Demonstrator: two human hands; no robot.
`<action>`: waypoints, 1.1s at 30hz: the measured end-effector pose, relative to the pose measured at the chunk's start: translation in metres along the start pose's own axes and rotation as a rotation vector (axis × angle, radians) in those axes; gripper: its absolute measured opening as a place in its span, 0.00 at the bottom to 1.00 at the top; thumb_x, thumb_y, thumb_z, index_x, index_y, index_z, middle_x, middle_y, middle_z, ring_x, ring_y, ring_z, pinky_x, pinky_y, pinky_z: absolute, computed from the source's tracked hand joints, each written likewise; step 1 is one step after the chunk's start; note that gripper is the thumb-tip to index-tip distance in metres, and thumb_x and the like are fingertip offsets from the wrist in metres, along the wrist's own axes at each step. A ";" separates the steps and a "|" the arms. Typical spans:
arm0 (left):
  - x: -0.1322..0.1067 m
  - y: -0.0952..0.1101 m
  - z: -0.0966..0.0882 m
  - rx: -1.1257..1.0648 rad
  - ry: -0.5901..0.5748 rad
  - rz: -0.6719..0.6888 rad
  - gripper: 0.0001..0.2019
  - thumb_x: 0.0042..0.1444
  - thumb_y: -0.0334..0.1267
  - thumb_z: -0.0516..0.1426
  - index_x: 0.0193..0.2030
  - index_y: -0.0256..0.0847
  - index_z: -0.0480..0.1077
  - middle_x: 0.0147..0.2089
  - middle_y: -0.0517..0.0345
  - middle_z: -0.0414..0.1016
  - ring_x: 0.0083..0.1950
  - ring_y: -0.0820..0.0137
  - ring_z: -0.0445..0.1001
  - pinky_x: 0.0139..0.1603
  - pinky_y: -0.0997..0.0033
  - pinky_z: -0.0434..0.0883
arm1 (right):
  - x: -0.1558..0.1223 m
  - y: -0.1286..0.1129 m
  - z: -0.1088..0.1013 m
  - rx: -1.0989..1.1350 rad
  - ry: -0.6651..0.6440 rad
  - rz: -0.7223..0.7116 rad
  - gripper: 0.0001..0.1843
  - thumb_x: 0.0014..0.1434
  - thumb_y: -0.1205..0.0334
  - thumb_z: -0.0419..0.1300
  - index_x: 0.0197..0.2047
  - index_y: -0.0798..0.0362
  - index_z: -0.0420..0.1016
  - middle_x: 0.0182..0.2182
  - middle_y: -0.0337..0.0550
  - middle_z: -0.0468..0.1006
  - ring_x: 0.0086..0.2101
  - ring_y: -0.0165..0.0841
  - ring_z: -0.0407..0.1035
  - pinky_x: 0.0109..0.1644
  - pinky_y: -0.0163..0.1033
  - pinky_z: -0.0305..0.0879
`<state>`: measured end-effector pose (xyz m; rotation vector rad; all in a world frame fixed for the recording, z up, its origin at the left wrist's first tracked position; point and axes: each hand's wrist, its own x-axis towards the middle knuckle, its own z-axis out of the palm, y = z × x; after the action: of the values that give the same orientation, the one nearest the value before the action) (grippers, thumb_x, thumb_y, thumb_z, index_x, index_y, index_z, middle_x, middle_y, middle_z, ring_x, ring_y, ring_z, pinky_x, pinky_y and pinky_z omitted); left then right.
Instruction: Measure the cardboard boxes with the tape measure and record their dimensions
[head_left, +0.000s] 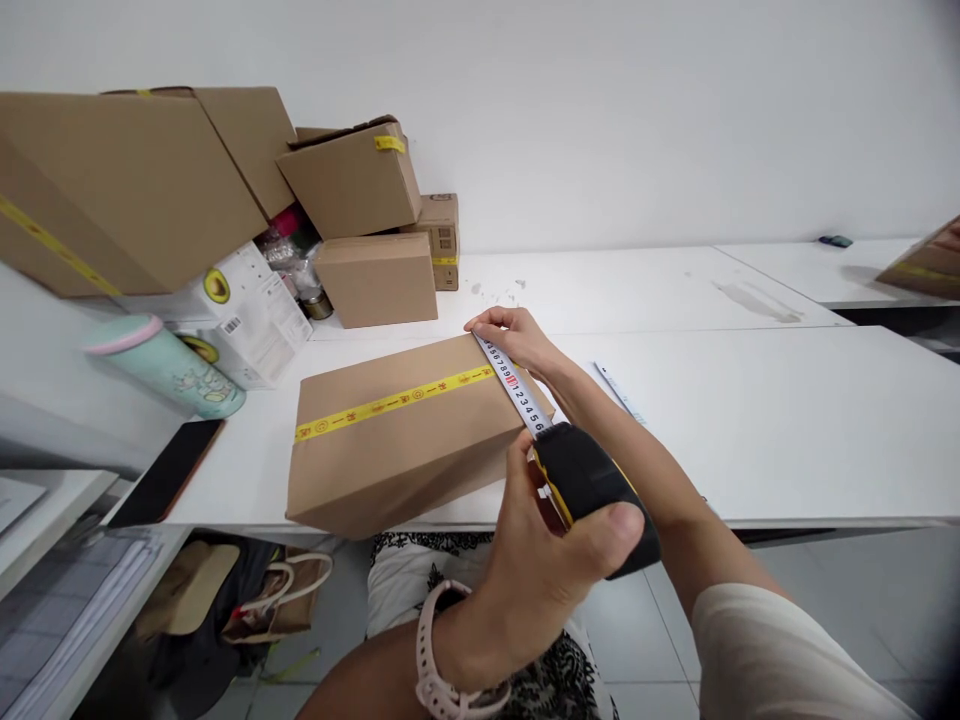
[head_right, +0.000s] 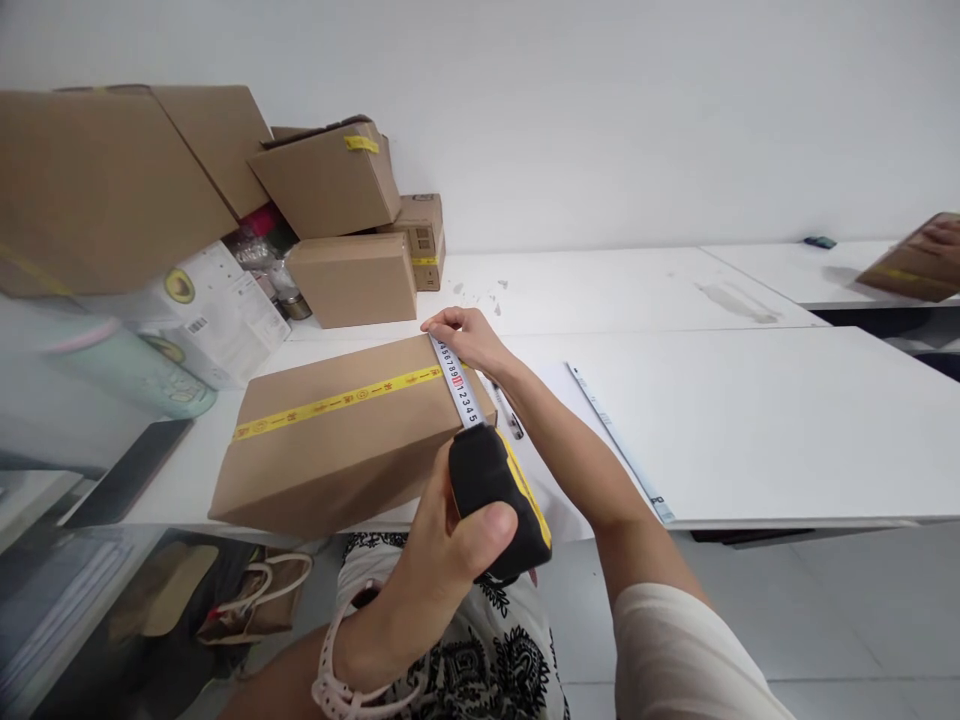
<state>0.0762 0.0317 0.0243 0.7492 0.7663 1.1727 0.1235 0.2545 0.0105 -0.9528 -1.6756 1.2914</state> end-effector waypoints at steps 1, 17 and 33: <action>-0.001 0.000 0.000 0.007 -0.002 0.001 0.31 0.49 0.51 0.70 0.53 0.43 0.61 0.42 0.59 0.68 0.39 0.71 0.70 0.40 0.70 0.73 | 0.000 0.000 0.000 -0.002 -0.003 -0.001 0.09 0.55 0.57 0.64 0.34 0.54 0.79 0.25 0.39 0.73 0.26 0.29 0.61 0.30 0.37 0.55; -0.002 0.003 -0.009 0.053 -0.016 -0.044 0.36 0.48 0.50 0.71 0.58 0.44 0.60 0.47 0.56 0.70 0.43 0.69 0.71 0.42 0.69 0.74 | 0.001 0.004 0.000 -0.034 0.019 -0.026 0.10 0.57 0.56 0.63 0.36 0.54 0.80 0.26 0.39 0.72 0.26 0.29 0.60 0.31 0.38 0.54; -0.022 0.087 -0.117 0.276 0.093 -0.079 0.26 0.53 0.56 0.64 0.52 0.38 0.78 0.41 0.47 0.82 0.37 0.56 0.79 0.32 0.63 0.77 | 0.025 0.027 0.024 -0.039 0.244 -0.091 0.09 0.55 0.60 0.58 0.35 0.53 0.79 0.33 0.43 0.79 0.36 0.35 0.72 0.42 0.40 0.66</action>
<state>-0.0700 0.0423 0.0371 0.8880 1.0407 1.0477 0.0939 0.2736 -0.0166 -1.0023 -1.5401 1.0415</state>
